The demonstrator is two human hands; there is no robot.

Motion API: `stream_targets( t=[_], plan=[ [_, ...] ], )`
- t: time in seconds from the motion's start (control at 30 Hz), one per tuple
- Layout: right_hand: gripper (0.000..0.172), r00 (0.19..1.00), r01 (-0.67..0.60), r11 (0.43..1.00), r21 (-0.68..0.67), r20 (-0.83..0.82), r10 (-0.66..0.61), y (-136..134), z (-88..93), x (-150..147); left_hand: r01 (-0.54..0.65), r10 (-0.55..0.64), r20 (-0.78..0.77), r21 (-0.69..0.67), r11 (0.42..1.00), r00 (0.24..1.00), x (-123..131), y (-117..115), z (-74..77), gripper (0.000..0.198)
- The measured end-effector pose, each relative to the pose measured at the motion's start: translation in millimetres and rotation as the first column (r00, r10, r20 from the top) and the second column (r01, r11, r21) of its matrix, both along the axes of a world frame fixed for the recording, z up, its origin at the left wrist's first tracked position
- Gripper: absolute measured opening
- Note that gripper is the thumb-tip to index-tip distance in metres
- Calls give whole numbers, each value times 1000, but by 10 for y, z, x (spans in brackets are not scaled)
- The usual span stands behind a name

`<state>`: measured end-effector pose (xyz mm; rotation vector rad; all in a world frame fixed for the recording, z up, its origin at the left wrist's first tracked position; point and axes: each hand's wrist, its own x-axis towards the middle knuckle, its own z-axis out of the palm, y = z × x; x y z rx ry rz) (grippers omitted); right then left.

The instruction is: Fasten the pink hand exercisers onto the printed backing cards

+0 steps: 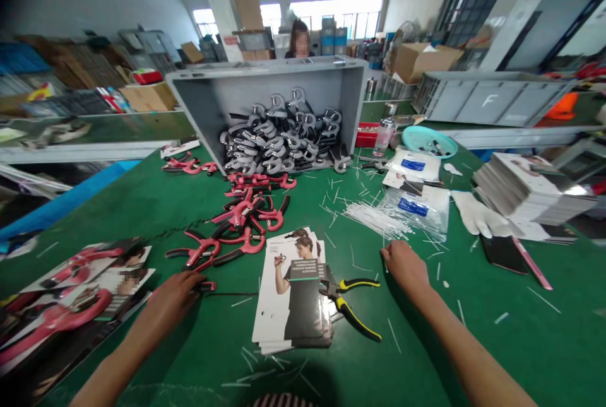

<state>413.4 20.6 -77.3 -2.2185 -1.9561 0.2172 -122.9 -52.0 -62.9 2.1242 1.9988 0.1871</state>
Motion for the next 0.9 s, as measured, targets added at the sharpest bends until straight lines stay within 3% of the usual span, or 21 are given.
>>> stream_targets(
  t=[0.1,0.23,0.3,0.37,0.4,0.47,0.5,0.57,0.6,0.67,0.7,0.77,0.9],
  plan=[
    [24,1000,-1,998,-62,28,2,54,-29,-33,-30,22,48,187,982,999,234,-14,30,29],
    [18,999,3,995,-99,43,1,-28,82,30,51,-124,237,292,955,964,799,-52,177,25],
    [16,998,2,996,-93,-56,-7,-142,247,35,125,-231,308,327,937,923,1122,-95,290,25],
    [16,945,-42,993,-106,-326,5,-312,470,-61,241,-377,360,369,897,853,1454,-154,397,27],
    [19,864,-100,986,-131,-504,21,-414,586,-156,310,-454,367,388,868,812,1616,-186,437,29],
    [26,585,-337,915,-222,-810,19,-628,784,-422,408,-571,315,454,792,758,1907,-248,476,34],
    [28,441,-477,840,-260,-897,-27,-728,852,-575,436,-599,262,480,761,757,2022,-275,475,37],
    [30,216,-634,732,-250,-966,-144,-883,911,-875,464,-618,187,507,726,764,2166,-321,446,38],
    [30,123,-662,711,-237,-970,-209,-929,905,-1006,461,-610,183,501,732,771,2192,-342,428,36],
    [29,-13,-642,738,-209,-959,-283,-960,845,-1220,399,-543,277,438,805,792,2173,-381,403,29],
    [29,-42,-612,766,-197,-959,-280,-950,801,-1306,350,-480,355,371,860,802,2142,-401,400,26],
    [32,0,-565,808,-170,-979,-206,-907,709,-1450,266,-330,474,199,943,816,2071,-444,415,25],
    [34,188,-509,851,-132,-981,-40,-845,564,-1655,208,-180,453,-13,978,873,1970,-503,484,26]
  ],
)
